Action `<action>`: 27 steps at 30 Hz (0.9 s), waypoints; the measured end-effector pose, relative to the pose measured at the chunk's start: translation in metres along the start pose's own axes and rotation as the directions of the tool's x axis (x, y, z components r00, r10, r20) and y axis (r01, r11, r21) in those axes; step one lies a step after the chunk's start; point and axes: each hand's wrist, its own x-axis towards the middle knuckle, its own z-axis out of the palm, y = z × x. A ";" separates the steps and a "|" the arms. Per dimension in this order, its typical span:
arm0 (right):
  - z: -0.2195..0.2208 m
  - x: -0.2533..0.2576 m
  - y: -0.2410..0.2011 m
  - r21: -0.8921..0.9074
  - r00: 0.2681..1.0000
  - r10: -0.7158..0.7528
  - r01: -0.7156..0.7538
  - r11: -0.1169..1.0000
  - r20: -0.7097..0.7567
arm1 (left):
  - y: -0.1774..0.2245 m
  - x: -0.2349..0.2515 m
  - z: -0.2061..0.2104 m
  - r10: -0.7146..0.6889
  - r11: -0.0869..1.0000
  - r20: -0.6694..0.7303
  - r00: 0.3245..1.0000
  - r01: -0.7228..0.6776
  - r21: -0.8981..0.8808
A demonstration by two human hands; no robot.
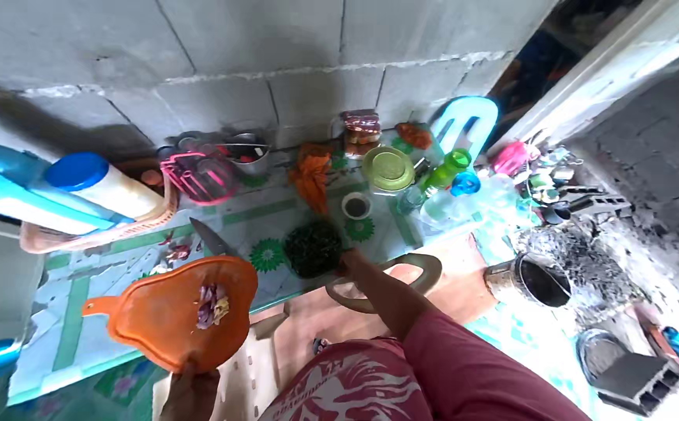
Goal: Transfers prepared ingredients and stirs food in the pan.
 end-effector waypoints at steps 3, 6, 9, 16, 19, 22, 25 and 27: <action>-0.002 0.008 0.011 -0.001 1.000 0.026 -0.026 1.000 0.006 | -0.009 0.019 0.018 -0.009 1.000 0.024 1.000 0.008 0.017; -0.018 -0.012 0.007 -0.183 0.998 -0.037 0.045 0.982 0.046 | -0.019 0.030 0.023 -0.021 0.999 0.036 0.999 0.020 0.026; -0.060 -0.052 -0.021 -0.121 0.975 -0.218 0.211 0.970 -0.045 | -0.023 0.030 0.029 -0.027 1.000 0.039 0.999 0.027 0.002; -0.222 -0.016 -0.061 -0.196 0.648 -0.394 0.357 0.913 -0.652 | -0.017 -0.003 0.038 -0.013 1.000 -0.048 0.999 0.013 0.000; -0.261 -0.004 -0.091 -0.243 0.574 -0.413 0.352 0.904 -0.707 | -0.020 -0.027 0.047 0.018 0.999 -0.085 0.996 -0.020 -0.029; -0.272 0.012 -0.114 -0.238 0.539 -0.439 0.404 0.884 -0.719 | -0.025 -0.055 0.054 0.061 0.996 -0.112 0.992 -0.069 -0.061; -0.275 0.029 -0.128 -0.253 0.482 -0.448 0.416 0.873 -0.753 | -0.029 -0.084 0.067 0.113 0.987 -0.158 0.981 -0.129 -0.097; -0.280 0.033 -0.133 -0.312 0.472 -0.485 0.398 0.862 -0.736 | -0.038 -0.099 0.069 0.140 0.982 -0.212 0.967 -0.163 -0.093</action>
